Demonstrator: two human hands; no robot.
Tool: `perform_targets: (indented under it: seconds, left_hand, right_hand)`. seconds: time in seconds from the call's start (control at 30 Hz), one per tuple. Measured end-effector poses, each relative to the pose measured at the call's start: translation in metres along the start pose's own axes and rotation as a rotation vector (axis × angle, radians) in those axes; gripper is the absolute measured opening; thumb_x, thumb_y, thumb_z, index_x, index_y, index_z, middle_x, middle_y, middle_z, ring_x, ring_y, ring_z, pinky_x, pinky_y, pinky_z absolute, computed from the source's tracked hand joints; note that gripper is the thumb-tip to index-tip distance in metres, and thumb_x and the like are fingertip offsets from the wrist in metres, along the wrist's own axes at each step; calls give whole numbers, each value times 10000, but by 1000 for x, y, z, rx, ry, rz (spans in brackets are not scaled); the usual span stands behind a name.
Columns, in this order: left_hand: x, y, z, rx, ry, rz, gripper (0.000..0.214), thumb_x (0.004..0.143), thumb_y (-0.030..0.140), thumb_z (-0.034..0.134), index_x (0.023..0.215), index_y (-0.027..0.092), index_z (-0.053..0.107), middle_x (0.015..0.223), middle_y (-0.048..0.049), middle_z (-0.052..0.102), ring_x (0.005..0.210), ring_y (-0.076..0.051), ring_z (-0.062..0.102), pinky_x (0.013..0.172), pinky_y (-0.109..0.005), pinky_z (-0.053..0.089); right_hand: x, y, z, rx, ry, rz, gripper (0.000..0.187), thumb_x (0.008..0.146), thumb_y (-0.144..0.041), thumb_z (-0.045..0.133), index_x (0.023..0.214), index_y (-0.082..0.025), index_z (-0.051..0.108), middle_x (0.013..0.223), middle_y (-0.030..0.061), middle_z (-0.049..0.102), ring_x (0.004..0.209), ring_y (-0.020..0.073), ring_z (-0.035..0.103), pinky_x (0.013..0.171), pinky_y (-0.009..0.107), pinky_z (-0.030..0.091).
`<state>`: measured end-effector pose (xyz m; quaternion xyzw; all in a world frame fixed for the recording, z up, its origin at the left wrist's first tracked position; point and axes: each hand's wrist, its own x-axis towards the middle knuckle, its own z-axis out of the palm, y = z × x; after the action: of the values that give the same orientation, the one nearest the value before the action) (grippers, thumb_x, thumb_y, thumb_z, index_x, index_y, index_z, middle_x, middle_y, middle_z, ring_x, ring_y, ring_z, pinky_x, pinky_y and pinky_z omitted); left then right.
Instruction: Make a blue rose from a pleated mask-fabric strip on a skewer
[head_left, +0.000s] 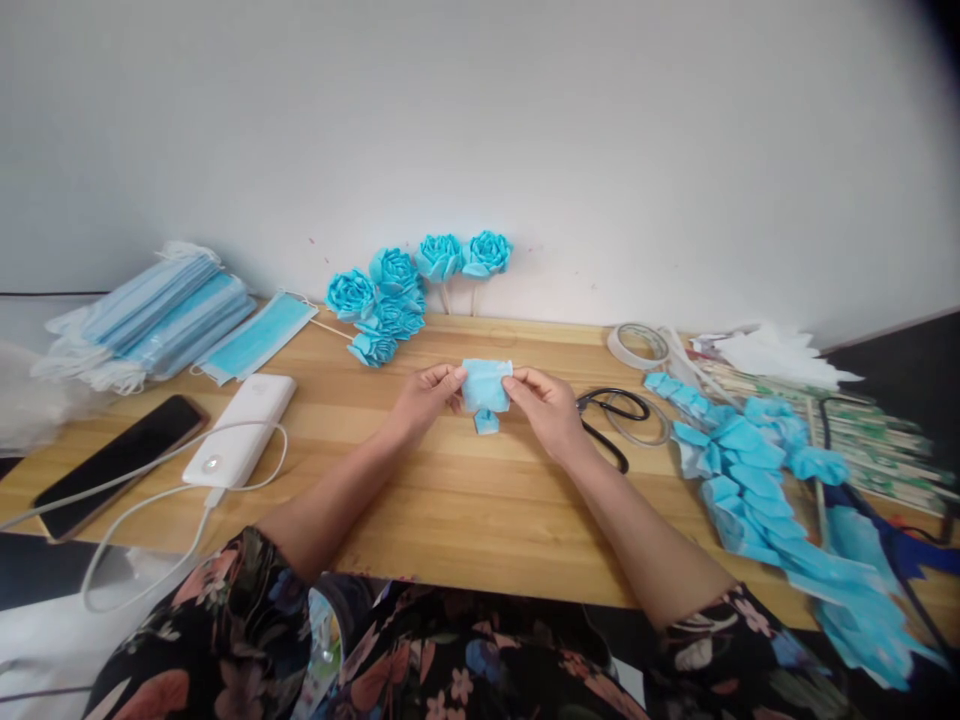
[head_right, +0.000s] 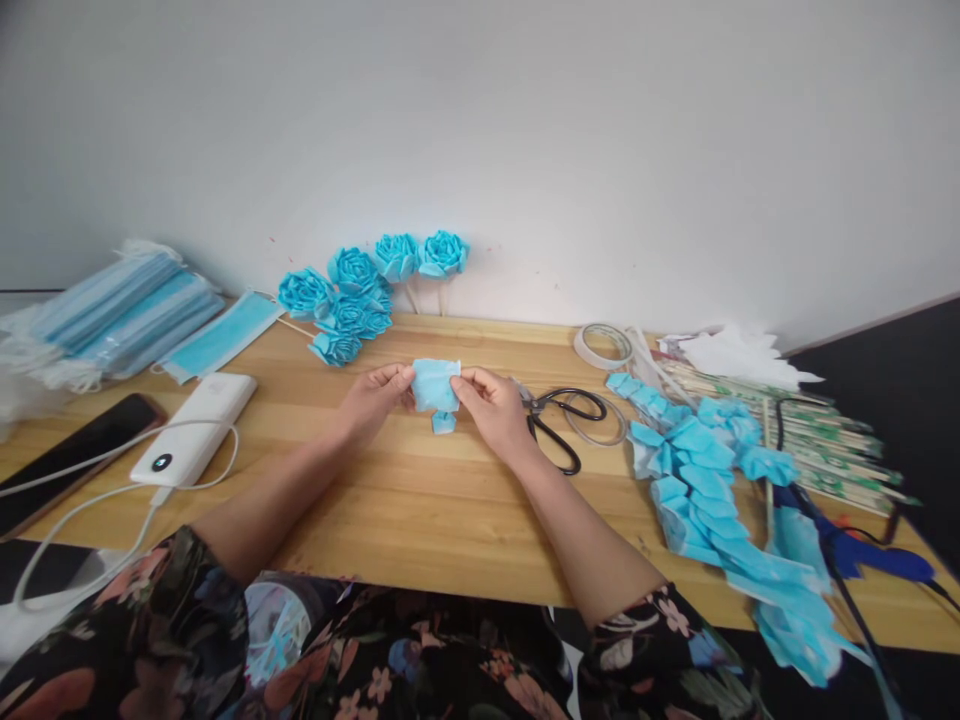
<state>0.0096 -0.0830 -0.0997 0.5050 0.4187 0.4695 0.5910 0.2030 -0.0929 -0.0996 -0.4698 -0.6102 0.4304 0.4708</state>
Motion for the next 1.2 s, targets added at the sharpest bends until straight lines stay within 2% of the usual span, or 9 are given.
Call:
perform_targets:
  seconds: [0.13, 0.27, 0.43, 0.7, 0.77, 0.87, 0.93, 1.07, 1.2]
  left_hand:
    - [0, -1, -2, -78, -52, -66, 563, 687, 688, 725, 834, 148, 661, 700, -24, 627, 620, -125, 582, 534, -233, 460]
    - [1, -1, -4, -32, -160, -71, 536, 659, 504, 831, 1038, 164, 664, 822, -36, 685, 720, -143, 639, 583, -224, 460]
    - [2, -1, -5, -40, -161, -24, 469, 648, 369, 852, 1023, 156, 667, 768, -14, 667, 667, -113, 591, 637, -237, 464]
    - [7, -6, -7, -14, -136, 35, 435, 679, 315, 807, 1048, 146, 650, 710, 14, 622, 618, -103, 552, 623, -247, 450]
    - [8, -7, -8, -8, -68, 39, 423, 695, 304, 778, 1062, 145, 642, 705, 16, 630, 610, -104, 559, 625, -249, 449]
    - [5, -2, -7, 30, 127, 82, 341, 724, 283, 729, 1029, 147, 656, 721, 11, 650, 608, -94, 551, 622, -238, 440]
    - [0, 4, -3, 69, 186, 132, 270, 758, 304, 700, 977, 148, 685, 732, 1, 664, 629, -97, 556, 634, -236, 446]
    - [-11, 11, 7, 153, 76, 160, 274, 794, 376, 685, 929, 144, 742, 795, -42, 720, 703, -132, 607, 643, -245, 464]
    - [-12, 6, 12, 128, -24, 93, 373, 742, 390, 753, 1031, 154, 751, 960, -73, 758, 841, -186, 667, 739, -285, 521]
  right_hand:
    - [0, -1, 0, -28, 31, -17, 280, 852, -454, 610, 729, -202, 623, 674, -15, 601, 656, 137, 539, 657, 258, 440]
    - [1, 0, 0, -23, 69, -15, 287, 846, -465, 608, 733, -202, 618, 675, -13, 595, 651, 135, 534, 645, 254, 438]
    - [3, 3, -3, -36, 77, -31, 271, 858, -454, 607, 769, -201, 647, 678, -15, 607, 655, 133, 549, 660, 251, 442]
    - [4, 4, -5, -12, 85, -44, 239, 856, -419, 625, 770, -201, 671, 684, -19, 626, 665, 134, 567, 675, 252, 448]
    - [5, 4, -5, 11, 99, -37, 233, 847, -419, 634, 786, -199, 679, 693, -17, 628, 662, 133, 563, 669, 252, 450]
    - [5, 4, -6, 35, 128, -30, 243, 841, -426, 637, 882, -196, 705, 748, -5, 659, 684, 138, 575, 674, 254, 466]
    - [5, 3, -6, 0, 140, -42, 261, 844, -431, 629, 901, -189, 709, 755, 1, 668, 685, 141, 583, 673, 254, 474]
    - [0, 1, -2, -186, 156, -123, 255, 873, -407, 592, 890, -183, 711, 765, 12, 696, 685, 149, 616, 663, 255, 479]
    - [-5, -1, 2, -367, 133, -281, 195, 893, -332, 578, 934, -208, 722, 879, 36, 751, 776, 173, 679, 740, 285, 515]
